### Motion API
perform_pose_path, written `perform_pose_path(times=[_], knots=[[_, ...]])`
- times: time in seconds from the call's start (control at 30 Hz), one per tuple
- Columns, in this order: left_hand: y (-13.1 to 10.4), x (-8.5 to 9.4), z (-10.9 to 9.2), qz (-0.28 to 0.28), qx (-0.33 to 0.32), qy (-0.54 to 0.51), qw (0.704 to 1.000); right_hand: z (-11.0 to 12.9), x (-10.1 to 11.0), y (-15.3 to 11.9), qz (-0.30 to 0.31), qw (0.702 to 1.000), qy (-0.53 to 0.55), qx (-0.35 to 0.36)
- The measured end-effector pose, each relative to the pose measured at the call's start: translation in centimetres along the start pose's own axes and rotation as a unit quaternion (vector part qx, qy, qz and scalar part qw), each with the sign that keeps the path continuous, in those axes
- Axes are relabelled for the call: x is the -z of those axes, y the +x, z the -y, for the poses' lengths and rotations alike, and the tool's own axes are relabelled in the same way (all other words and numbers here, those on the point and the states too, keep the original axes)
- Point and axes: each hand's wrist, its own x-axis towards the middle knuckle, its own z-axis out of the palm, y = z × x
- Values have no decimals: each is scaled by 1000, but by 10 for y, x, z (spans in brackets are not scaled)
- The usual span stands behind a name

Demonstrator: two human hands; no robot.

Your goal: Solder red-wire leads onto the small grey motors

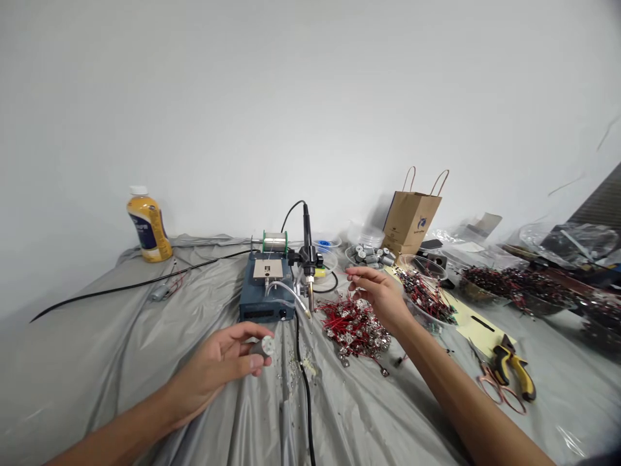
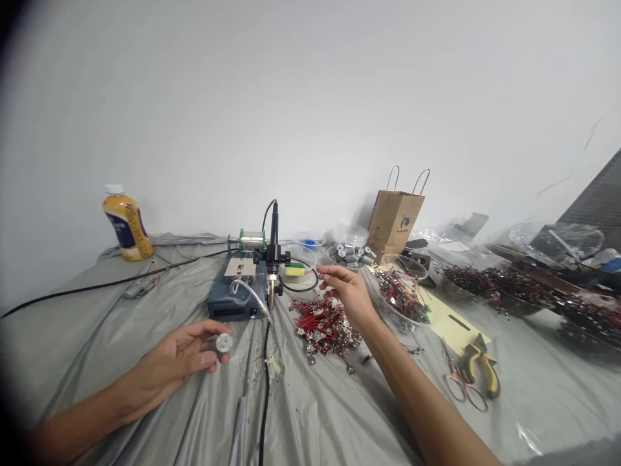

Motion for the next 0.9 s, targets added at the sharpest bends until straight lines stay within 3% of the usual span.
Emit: perform_pose_path(times=[0.27, 0.6, 0.77, 0.9], knots=[[2, -6, -3, -10, -15, -2, 1000, -6, -10, -8, 61, 994, -84, 15], [8, -11, -15, -46, 23, -7, 999, -3, -10, -1, 124, 967, -213, 65], [16, -24, -15, -50, 40, -4, 998, -13, -11, -15, 114, 969, -200, 89], [26, -36, -7, -48, 11, 43, 998, -21, -14, -33, 70, 951, -256, 157]])
